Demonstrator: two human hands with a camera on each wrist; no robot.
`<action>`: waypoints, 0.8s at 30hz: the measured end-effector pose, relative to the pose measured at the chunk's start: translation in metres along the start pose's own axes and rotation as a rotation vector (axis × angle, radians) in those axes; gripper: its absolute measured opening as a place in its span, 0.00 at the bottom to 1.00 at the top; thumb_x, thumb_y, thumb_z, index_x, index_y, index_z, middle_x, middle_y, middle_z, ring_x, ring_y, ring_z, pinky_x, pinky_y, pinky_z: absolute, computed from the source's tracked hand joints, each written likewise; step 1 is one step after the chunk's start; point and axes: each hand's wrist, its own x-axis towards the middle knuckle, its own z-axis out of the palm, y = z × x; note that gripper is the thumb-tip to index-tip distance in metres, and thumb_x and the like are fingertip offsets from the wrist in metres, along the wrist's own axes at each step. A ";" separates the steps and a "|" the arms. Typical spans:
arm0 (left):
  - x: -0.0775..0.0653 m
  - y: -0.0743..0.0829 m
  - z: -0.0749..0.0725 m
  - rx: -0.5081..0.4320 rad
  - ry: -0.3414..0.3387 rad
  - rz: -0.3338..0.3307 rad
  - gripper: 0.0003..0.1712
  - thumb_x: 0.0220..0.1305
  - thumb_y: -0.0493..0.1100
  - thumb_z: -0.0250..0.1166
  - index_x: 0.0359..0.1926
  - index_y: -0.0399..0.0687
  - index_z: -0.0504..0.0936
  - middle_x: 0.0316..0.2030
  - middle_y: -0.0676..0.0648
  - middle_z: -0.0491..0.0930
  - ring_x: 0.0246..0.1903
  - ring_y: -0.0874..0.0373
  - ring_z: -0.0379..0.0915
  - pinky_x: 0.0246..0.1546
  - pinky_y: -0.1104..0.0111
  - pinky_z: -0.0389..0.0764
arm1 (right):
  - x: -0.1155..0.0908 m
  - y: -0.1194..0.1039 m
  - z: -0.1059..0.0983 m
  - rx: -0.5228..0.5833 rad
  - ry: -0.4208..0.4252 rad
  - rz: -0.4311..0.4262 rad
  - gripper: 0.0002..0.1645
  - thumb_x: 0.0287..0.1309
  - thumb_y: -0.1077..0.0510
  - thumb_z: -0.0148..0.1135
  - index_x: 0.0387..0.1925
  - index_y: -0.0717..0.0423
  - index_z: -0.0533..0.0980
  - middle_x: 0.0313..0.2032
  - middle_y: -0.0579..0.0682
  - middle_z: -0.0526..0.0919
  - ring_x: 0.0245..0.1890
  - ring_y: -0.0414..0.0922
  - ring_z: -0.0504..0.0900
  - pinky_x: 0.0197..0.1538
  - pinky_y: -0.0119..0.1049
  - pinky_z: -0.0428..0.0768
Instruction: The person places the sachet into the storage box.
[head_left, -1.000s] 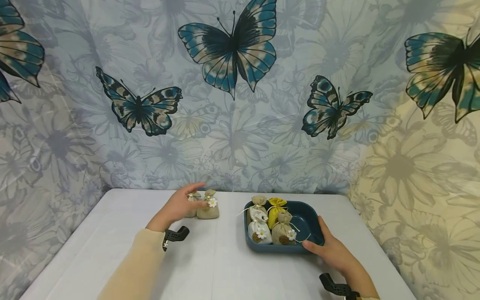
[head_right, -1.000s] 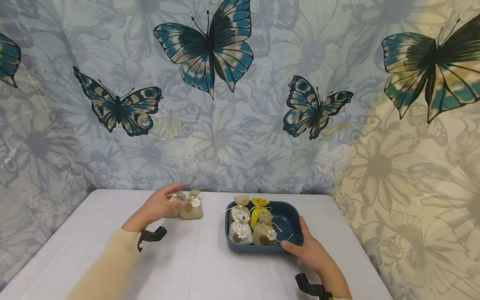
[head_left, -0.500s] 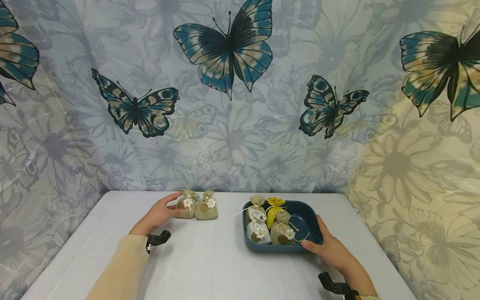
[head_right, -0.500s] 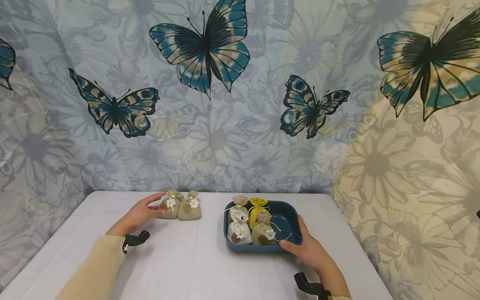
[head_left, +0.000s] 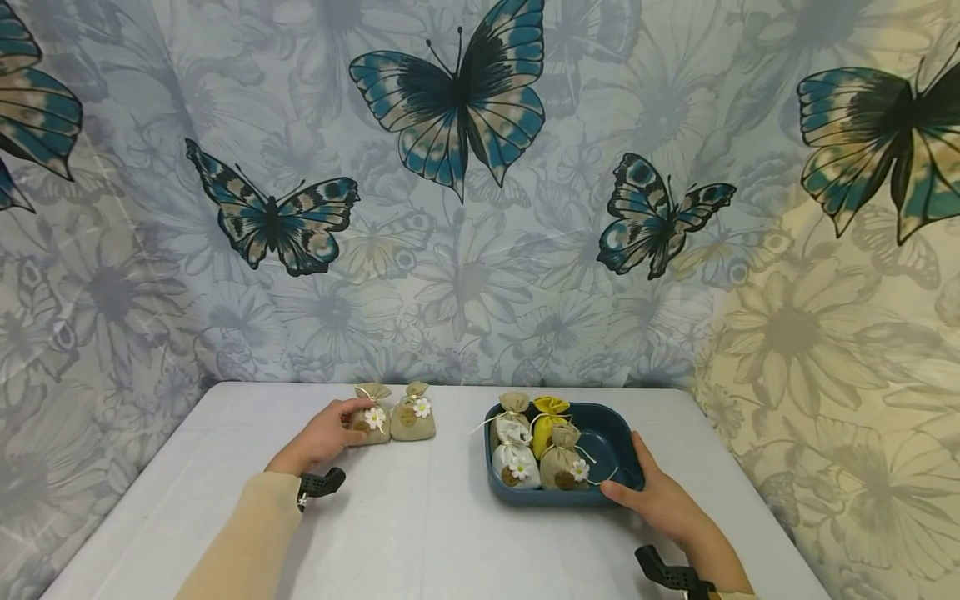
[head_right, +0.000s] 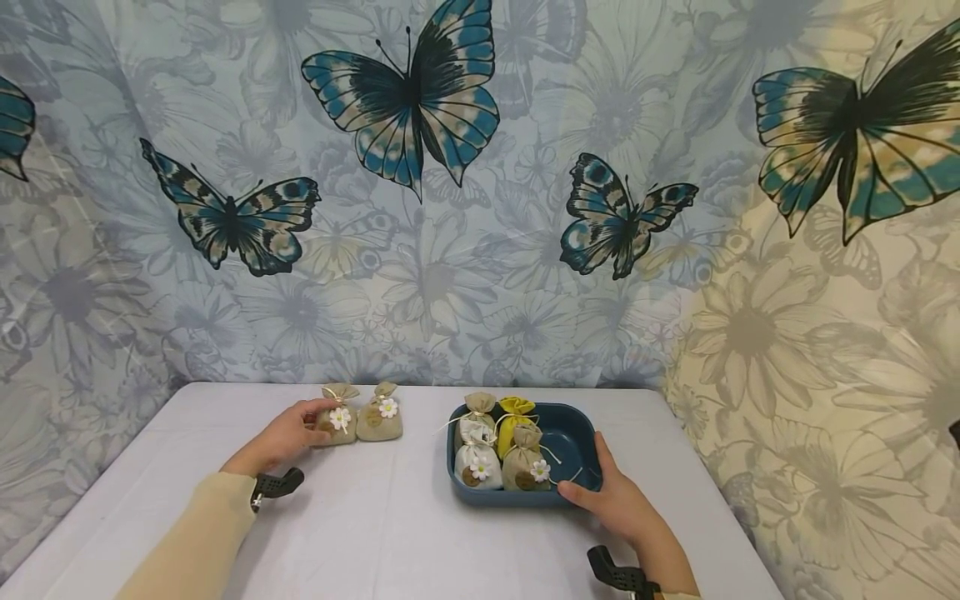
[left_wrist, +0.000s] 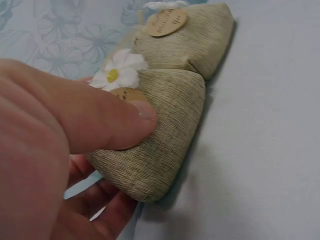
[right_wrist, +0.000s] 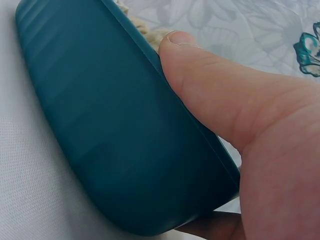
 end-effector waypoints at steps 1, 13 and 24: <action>-0.001 0.000 0.001 0.014 0.001 0.013 0.31 0.55 0.30 0.71 0.62 0.42 0.78 0.55 0.34 0.69 0.54 0.38 0.68 0.53 0.47 0.71 | 0.000 0.000 0.000 0.000 -0.001 0.000 0.70 0.60 0.36 0.66 0.78 0.52 0.26 0.74 0.73 0.36 0.69 0.75 0.45 0.60 0.73 0.57; -0.010 -0.002 0.011 0.074 -0.001 0.103 0.38 0.52 0.25 0.70 0.66 0.44 0.74 0.64 0.35 0.67 0.62 0.37 0.63 0.61 0.45 0.65 | 0.000 0.001 0.000 -0.001 -0.005 0.002 0.69 0.61 0.36 0.65 0.78 0.52 0.26 0.74 0.73 0.37 0.69 0.75 0.45 0.60 0.73 0.58; -0.011 -0.002 0.015 0.204 -0.012 0.114 0.39 0.49 0.27 0.73 0.65 0.49 0.77 0.61 0.42 0.67 0.60 0.43 0.65 0.59 0.46 0.67 | -0.002 0.001 -0.001 0.025 -0.016 -0.013 0.68 0.62 0.37 0.65 0.78 0.53 0.25 0.74 0.71 0.34 0.69 0.75 0.45 0.60 0.73 0.57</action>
